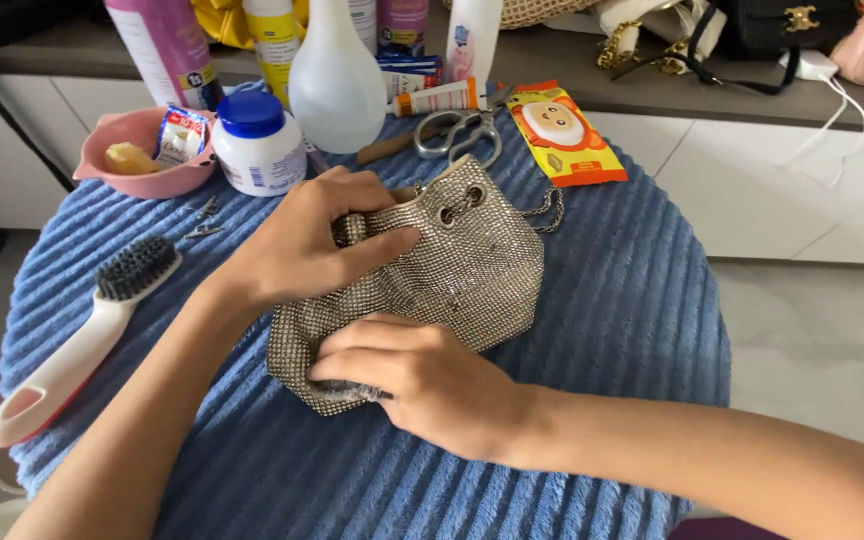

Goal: Cleaning the interior lining and exterior of a rhinestone-covered bag using a cloth.

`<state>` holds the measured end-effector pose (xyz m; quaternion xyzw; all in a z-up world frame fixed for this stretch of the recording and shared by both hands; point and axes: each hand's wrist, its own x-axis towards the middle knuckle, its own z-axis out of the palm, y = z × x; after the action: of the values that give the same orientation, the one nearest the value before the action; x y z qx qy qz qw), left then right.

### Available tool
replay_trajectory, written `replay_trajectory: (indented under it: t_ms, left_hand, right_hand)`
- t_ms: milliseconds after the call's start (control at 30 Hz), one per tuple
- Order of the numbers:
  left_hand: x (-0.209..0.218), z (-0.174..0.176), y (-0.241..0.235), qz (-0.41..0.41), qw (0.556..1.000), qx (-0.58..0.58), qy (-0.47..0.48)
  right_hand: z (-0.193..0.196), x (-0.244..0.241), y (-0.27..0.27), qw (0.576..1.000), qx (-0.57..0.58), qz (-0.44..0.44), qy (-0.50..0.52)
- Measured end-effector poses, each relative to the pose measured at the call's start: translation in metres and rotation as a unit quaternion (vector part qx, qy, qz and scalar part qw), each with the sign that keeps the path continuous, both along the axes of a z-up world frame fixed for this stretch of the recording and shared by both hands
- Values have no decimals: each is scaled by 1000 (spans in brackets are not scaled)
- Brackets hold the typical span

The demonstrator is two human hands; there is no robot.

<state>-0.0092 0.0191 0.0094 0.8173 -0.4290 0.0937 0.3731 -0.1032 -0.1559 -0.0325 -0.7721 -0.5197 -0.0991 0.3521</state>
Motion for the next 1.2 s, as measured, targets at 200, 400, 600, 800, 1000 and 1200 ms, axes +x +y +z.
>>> replay_trajectory:
  t_ms: [200,400,600,800,1000,1200]
  left_hand:
    - [6,-2,5,-22,998,59,-25]
    - [1,2,4,-26,998,53,-23]
    - [2,-1,3,9,998,54,6]
    - [9,-12,0,53,997,58,-21]
    - [6,-10,1,31,988,53,-144]
    - [-11,43,-31,133,958,205,-151]
  right_hand:
    - [14,12,-57,992,-90,-72,47]
    - [22,25,-124,958,-163,-235,-4]
    - [53,8,-121,955,-126,-259,-73]
    - [9,24,-61,972,-167,-18,-162]
    - [29,30,-98,991,-121,-46,27]
    - [19,16,-96,990,-25,-101,97]
